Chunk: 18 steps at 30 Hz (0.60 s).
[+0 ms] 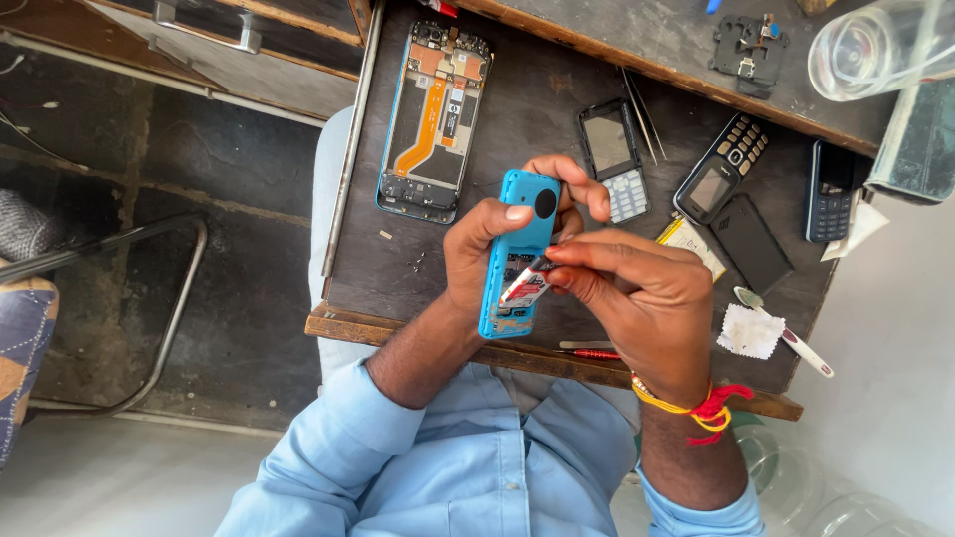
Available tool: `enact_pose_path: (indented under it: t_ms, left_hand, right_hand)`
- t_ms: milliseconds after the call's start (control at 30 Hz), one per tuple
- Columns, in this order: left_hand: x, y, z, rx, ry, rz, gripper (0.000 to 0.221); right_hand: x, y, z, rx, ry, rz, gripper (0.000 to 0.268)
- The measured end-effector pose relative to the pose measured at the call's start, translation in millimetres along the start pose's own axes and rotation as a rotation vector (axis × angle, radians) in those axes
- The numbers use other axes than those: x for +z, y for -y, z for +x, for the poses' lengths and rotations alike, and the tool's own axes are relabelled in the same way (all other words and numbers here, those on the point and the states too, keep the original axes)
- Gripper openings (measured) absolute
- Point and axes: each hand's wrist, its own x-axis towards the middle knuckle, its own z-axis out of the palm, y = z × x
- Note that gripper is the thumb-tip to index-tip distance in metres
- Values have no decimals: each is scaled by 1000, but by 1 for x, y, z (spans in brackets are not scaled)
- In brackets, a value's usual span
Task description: The person disassembles a blue mobile phone, removes the SIM cards and battery, uses a metal pick to pry open the internal components, and then begins to reassemble the device by placing the screen and casing back together.
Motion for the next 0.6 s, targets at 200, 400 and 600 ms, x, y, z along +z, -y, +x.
enact_pose_path:
  t_ms: [200, 400, 600]
  left_hand:
    - [-2, 2, 2, -54, -113, -36, 45]
    - [-13, 8, 2, -60, -284, -67, 33]
    - [-15, 10, 3, -39, -300, -56, 31]
  right_hand:
    - [-5, -9, 11, 162, 32, 6, 17]
    - [-6, -35, 20, 260, 51, 255, 17]
    - [-1, -37, 19, 212, 30, 277, 19]
